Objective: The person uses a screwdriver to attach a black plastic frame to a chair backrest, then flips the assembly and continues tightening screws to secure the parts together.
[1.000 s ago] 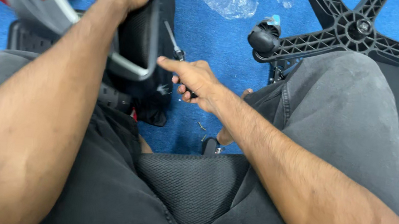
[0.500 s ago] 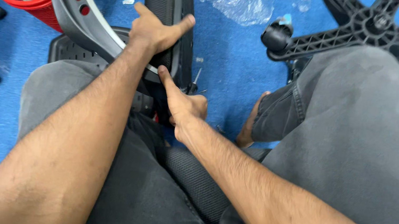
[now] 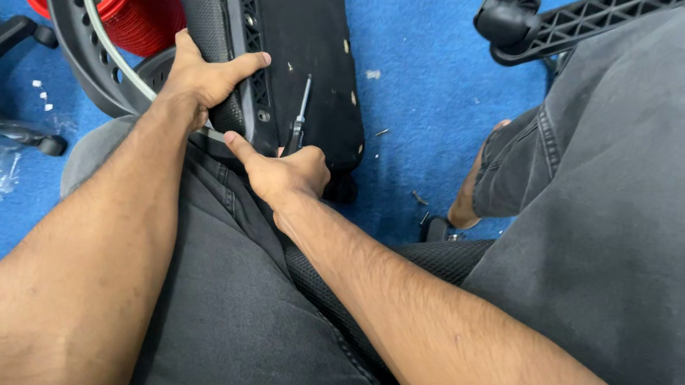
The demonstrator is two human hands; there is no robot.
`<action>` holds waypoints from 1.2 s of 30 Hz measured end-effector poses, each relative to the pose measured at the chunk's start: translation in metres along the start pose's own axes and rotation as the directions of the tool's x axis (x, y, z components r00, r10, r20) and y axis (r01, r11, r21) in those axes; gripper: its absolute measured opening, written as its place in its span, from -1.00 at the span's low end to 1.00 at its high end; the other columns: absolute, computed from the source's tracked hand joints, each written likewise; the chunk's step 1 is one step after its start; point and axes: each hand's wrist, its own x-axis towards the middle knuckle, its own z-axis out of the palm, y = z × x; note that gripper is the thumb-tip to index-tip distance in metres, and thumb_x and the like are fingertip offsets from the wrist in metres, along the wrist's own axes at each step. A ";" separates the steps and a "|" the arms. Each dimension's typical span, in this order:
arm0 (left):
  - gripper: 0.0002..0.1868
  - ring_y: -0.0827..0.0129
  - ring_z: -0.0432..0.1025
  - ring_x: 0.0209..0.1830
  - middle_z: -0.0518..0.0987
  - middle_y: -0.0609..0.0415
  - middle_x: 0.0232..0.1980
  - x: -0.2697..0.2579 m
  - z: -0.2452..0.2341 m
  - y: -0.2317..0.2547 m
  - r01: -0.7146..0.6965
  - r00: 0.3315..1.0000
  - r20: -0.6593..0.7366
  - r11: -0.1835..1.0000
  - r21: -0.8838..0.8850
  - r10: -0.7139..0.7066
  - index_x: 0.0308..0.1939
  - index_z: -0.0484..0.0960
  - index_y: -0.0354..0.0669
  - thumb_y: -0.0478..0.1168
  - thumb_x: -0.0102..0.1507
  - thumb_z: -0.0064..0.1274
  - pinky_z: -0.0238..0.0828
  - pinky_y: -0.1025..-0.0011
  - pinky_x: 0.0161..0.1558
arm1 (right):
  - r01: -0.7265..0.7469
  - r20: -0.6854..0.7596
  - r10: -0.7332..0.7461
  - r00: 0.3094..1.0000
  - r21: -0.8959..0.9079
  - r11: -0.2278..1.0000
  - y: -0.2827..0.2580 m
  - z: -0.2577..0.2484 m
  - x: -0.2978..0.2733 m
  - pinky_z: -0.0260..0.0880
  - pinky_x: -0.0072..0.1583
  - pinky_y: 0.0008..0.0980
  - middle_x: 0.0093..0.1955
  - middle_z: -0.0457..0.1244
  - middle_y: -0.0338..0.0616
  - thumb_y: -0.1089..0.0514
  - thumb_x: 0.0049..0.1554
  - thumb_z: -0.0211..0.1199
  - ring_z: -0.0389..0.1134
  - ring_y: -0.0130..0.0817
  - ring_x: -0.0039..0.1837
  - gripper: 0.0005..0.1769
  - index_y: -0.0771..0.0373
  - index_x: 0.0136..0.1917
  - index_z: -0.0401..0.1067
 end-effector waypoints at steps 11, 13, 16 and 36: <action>0.33 -0.03 0.57 0.07 0.38 -0.28 0.31 0.001 -0.009 -0.008 0.100 0.995 -0.019 0.995 0.006 -0.100 0.56 -0.28 -0.12 -0.09 -0.01 0.44 0.69 -0.04 -0.15 | 0.080 0.014 -0.079 0.997 -0.148 0.986 0.007 0.014 0.012 0.56 0.09 -0.21 0.00 0.42 0.17 -0.38 -0.32 0.60 0.52 -0.10 0.03 -0.09 0.48 -0.07 0.53; 0.25 -0.06 0.58 0.05 0.40 -0.27 0.28 -0.002 -0.008 -0.006 0.117 0.993 -0.008 0.992 -0.051 -0.118 0.52 -0.19 -0.09 -0.14 -0.02 0.39 0.70 -0.08 -0.20 | 0.073 0.016 -0.072 0.997 -0.163 0.984 0.006 0.014 0.013 0.55 0.11 -0.20 0.01 0.42 0.17 -0.39 -0.33 0.61 0.52 -0.10 0.05 -0.08 0.48 -0.06 0.53; 0.14 -0.04 0.59 0.06 0.44 -0.27 0.27 -0.005 -0.008 -0.005 0.099 0.995 0.003 0.993 -0.068 -0.099 0.48 -0.06 -0.11 -0.16 0.00 0.39 0.72 -0.03 -0.20 | 0.054 0.023 -0.051 0.998 -0.182 0.982 0.005 0.015 0.014 0.54 0.13 -0.21 0.01 0.43 0.17 -0.39 -0.34 0.61 0.52 -0.10 0.05 -0.07 0.48 -0.05 0.53; 0.04 0.10 0.49 0.25 0.44 -0.18 0.34 0.014 -0.009 -0.022 -0.025 0.999 0.035 0.990 -0.139 0.031 0.48 0.01 -0.12 0.09 0.14 0.36 0.62 0.12 0.11 | 0.021 -0.037 -0.023 0.999 -0.075 0.997 0.003 0.015 0.021 0.50 0.18 -0.22 0.08 0.41 0.22 -0.30 -0.19 0.56 0.49 -0.06 0.13 -0.20 0.48 -0.02 0.53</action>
